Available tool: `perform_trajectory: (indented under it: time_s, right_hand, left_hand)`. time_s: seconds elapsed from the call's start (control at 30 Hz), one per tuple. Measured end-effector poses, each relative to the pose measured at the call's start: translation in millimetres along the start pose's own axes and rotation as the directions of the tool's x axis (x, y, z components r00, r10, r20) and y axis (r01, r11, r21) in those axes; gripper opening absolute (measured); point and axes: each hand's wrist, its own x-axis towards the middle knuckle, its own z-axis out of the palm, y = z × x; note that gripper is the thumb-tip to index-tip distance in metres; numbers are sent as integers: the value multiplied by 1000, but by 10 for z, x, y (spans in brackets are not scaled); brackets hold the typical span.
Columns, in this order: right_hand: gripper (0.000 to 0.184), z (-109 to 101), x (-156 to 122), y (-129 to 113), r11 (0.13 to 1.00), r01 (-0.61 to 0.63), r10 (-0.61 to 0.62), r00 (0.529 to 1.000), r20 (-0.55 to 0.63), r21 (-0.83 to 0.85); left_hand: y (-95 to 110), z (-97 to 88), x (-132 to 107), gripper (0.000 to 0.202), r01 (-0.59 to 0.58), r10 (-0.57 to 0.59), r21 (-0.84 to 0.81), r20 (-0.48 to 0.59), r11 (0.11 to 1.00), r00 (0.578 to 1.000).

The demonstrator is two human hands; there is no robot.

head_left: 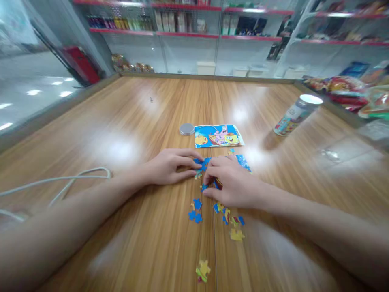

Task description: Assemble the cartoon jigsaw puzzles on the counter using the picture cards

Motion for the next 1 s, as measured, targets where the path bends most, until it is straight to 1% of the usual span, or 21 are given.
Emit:
perform_trajectory:
  time_s: [0.2, 0.33, 0.4, 0.47, 0.5, 0.57, 0.63, 0.73, 0.8, 0.93, 1.0]
  right_hand:
    - [17, -23, -76, -64, 997, 79, -80, 996, 48, 27]
    - [20, -55, -74, -91, 989, 143, -146, 984, 102, 40]
    - [20, -139, -69, -83, 987, 150, -156, 980, 127, 58]
    - [20, -269, -79, -60, 992, 116, -124, 979, 162, 55]
    - [20, -341, -95, -47, 995, 93, -97, 975, 202, 30]
    - [22, -474, -149, -23, 995, 68, -44, 948, 316, -66]
    - [23, -564, -221, -9, 982, 77, 2, 909, 418, -171]
    - [18, -607, -312, -14, 961, 82, 57, 875, 480, -265]
    - [15, -597, -334, -33, 958, 82, 71, 861, 504, -275]
    - [13, -554, -307, -75, 969, 141, -10, 842, 540, -202]
    - [15, -533, -288, -82, 971, 156, -29, 831, 556, -183]
  left_hand:
    - [10, -26, -5, 25, -2, 1, -19, -11, 1000, 1000]
    - [10, -33, 4, 23, 5, -6, -38, -20, 999, 1000]
    - [9, -35, 6, 24, 5, -5, -39, -22, 999, 1000]
    - [5, -36, 5, 25, 2, -2, -32, -16, 999, 1000]
    - [1, -36, 4, 25, -1, 0, -29, -13, 1000, 1000]
    - [-7, -36, 1, 25, -5, 4, -29, -11, 1000, 1000]
    - [-13, -36, -2, 25, -7, 6, -36, -13, 999, 1000]
    - [-12, -38, -5, 25, -4, 4, -35, -14, 999, 1000]
    - [-6, -40, -6, 25, -2, 2, -29, -14, 1000, 1000]
    - [5, -43, -5, 24, 1, -2, -33, -18, 999, 1000]
    - [5, -43, -4, 23, 3, -4, -37, -19, 999, 1000]
